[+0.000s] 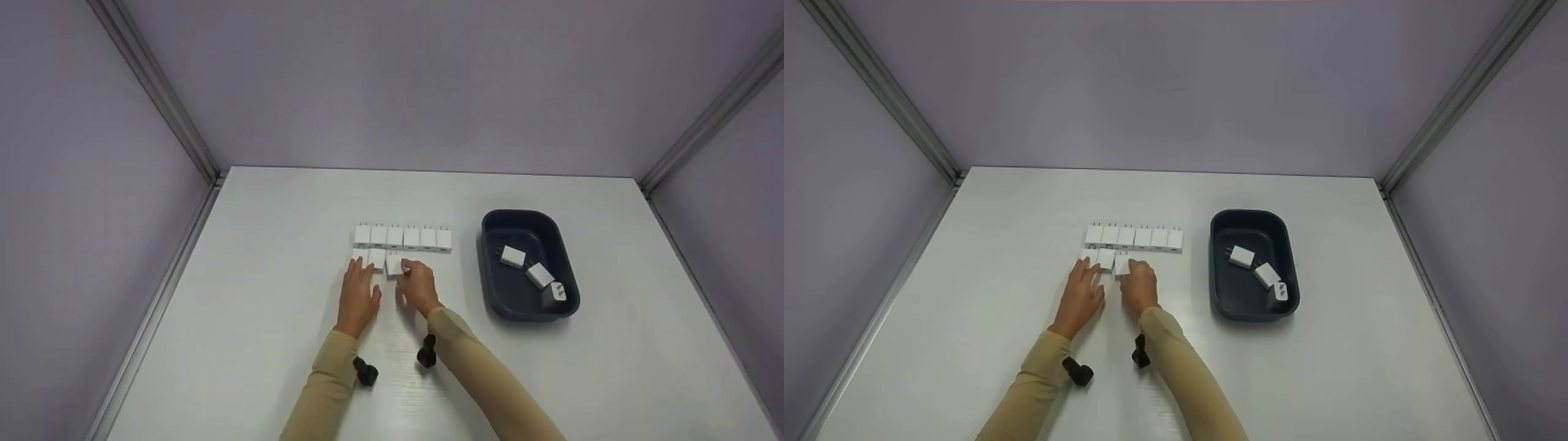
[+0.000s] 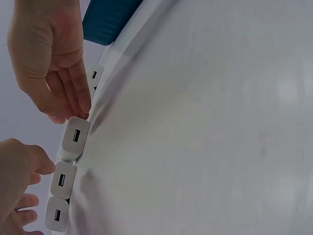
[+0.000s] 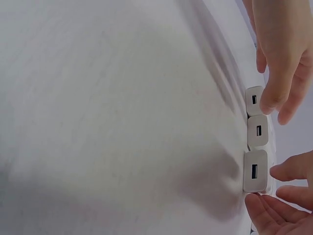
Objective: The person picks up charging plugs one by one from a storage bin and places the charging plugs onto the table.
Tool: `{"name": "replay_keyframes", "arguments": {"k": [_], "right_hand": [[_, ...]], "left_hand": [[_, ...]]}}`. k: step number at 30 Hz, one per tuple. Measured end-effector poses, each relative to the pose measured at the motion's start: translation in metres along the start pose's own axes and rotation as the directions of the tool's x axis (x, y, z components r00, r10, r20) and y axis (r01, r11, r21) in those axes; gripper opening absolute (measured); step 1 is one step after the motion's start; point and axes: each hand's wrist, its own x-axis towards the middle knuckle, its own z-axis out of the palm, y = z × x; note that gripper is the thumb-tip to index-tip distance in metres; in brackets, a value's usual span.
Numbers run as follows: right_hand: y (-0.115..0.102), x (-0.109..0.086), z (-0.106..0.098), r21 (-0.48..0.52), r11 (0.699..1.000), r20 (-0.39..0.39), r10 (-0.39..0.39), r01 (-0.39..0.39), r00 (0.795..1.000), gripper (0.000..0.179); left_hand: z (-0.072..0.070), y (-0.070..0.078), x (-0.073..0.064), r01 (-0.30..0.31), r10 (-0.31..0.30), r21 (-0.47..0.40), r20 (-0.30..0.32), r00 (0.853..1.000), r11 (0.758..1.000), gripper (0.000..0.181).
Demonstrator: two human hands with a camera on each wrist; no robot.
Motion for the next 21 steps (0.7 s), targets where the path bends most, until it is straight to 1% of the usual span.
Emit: {"name": "replay_keyframes", "arguments": {"k": [3,6,8,11,14,17,21], "right_hand": [[0.002,0.000,0.000,0.051,0.999,0.023,0.014,-0.015,1.000,0.040],[0.004,-0.001,-0.001,0.086,0.996,0.051,-0.006,0.002,0.999,0.040],[0.005,-0.002,-0.002,0.096,0.995,0.062,-0.035,0.029,0.997,0.040],[0.006,-0.003,-0.003,0.100,0.993,0.071,-0.066,0.059,0.995,0.041],[0.007,-0.002,-0.004,0.107,0.992,0.079,-0.079,0.070,0.994,0.043],[0.009,-0.002,-0.004,0.098,0.993,0.079,-0.080,0.072,0.994,0.042],[0.011,-0.004,-0.004,0.067,0.995,0.062,-0.082,0.077,0.995,0.039]], "left_hand": [[0.000,-0.001,-0.001,0.019,-0.019,-0.021,0.008,1.000,1.000,0.040],[0.000,-0.001,-0.001,0.026,-0.026,-0.029,-0.002,1.000,0.999,0.040],[0.001,-0.001,-0.002,0.023,-0.023,-0.031,-0.015,1.000,0.999,0.040],[0.001,-0.001,-0.003,0.022,-0.022,-0.040,-0.017,1.000,0.999,0.040],[0.001,0.000,-0.005,0.034,-0.034,-0.065,0.001,0.999,0.997,0.040],[0.001,-0.001,-0.005,0.046,-0.045,-0.081,0.014,0.999,0.996,0.040],[0.001,0.000,-0.006,0.055,-0.054,-0.093,0.014,0.998,0.994,0.039]]}}
